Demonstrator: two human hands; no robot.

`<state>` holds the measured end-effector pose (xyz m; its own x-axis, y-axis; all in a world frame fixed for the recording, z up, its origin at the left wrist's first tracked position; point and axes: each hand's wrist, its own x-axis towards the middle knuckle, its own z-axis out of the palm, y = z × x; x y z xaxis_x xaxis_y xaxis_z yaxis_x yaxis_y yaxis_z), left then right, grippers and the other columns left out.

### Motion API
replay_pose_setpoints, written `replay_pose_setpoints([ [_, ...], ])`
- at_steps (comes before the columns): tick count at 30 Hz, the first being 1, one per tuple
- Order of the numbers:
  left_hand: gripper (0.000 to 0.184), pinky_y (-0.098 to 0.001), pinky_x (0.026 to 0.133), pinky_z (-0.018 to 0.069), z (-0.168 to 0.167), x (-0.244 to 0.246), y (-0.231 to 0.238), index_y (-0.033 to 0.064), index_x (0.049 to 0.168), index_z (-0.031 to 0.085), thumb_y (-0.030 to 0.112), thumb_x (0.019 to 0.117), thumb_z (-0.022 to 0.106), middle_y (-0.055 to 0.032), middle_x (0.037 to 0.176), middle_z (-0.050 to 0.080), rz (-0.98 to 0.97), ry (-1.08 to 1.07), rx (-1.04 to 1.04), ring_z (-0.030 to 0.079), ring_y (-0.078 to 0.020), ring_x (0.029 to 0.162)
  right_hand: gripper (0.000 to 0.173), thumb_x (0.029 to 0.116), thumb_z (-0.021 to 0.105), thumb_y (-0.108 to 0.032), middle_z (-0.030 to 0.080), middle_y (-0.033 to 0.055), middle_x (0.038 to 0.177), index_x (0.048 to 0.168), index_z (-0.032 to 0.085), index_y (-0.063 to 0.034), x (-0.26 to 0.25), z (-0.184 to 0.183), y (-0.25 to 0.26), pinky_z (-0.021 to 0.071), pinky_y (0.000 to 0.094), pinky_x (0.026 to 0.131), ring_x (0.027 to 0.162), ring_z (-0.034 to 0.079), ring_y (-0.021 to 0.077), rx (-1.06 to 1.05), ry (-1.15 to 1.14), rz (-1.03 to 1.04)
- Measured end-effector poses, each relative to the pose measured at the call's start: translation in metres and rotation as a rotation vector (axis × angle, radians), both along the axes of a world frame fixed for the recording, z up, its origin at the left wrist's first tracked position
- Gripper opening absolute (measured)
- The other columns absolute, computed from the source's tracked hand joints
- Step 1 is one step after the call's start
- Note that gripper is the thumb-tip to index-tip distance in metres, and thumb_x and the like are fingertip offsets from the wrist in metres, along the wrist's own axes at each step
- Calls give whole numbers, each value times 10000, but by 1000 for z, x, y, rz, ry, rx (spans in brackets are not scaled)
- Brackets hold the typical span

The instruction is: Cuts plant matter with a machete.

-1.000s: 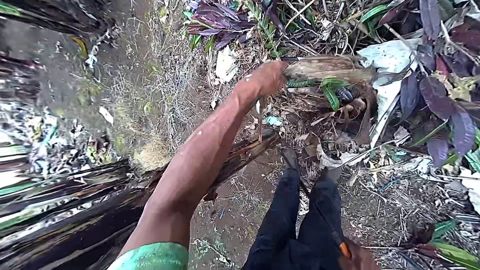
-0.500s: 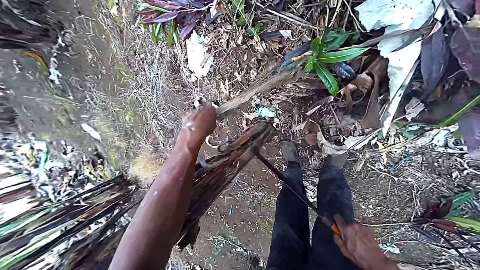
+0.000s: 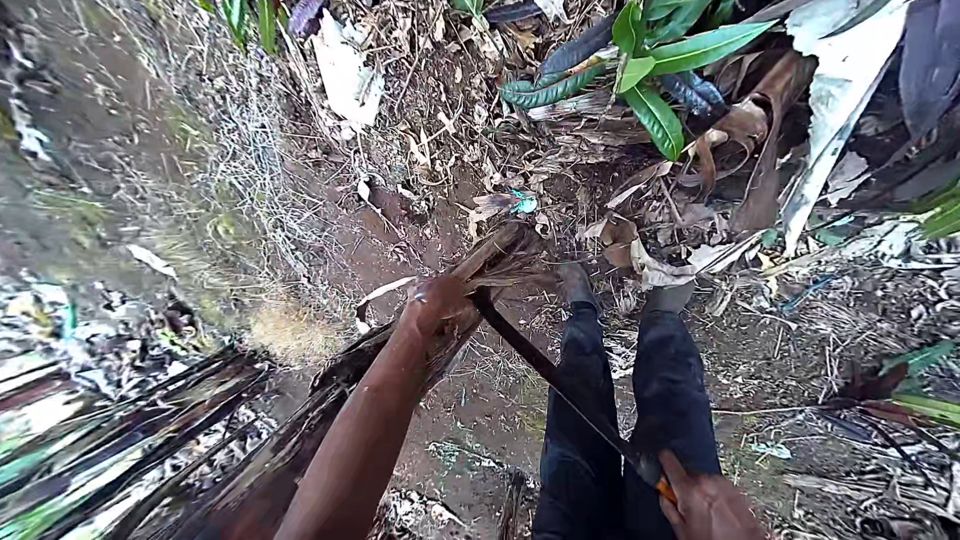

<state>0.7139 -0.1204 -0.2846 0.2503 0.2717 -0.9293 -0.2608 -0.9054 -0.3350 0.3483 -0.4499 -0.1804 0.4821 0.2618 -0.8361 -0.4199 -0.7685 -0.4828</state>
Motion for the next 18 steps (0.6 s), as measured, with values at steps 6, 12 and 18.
replay_pose_setpoints([
  [6,454,-665,938,504,6,16,-4,5,1155,691,408,946,680,-252,1212,675,-55,-3,-18,645,-445,1152,291,839,711,-266,703,126,737,1052,687,-70,39,-40,7,577,519,569,658,725,331,-41,-104,22],
  [12,616,-662,976,493,-14,-1,-10,15,1340,604,462,927,696,-277,1345,593,-119,-11,41,583,-468,1242,252,879,687,-227,696,190,755,1007,685,-10,20,-2,-41,565,554,553,649,713,386,16,-95,10],
  [18,565,-667,982,486,-24,8,-4,77,1409,571,427,972,655,-251,1313,635,-133,58,-41,610,-455,1222,279,885,671,-242,698,190,746,1047,684,-16,9,-11,-26,565,562,571,660,717,392,21,-38,17],
])
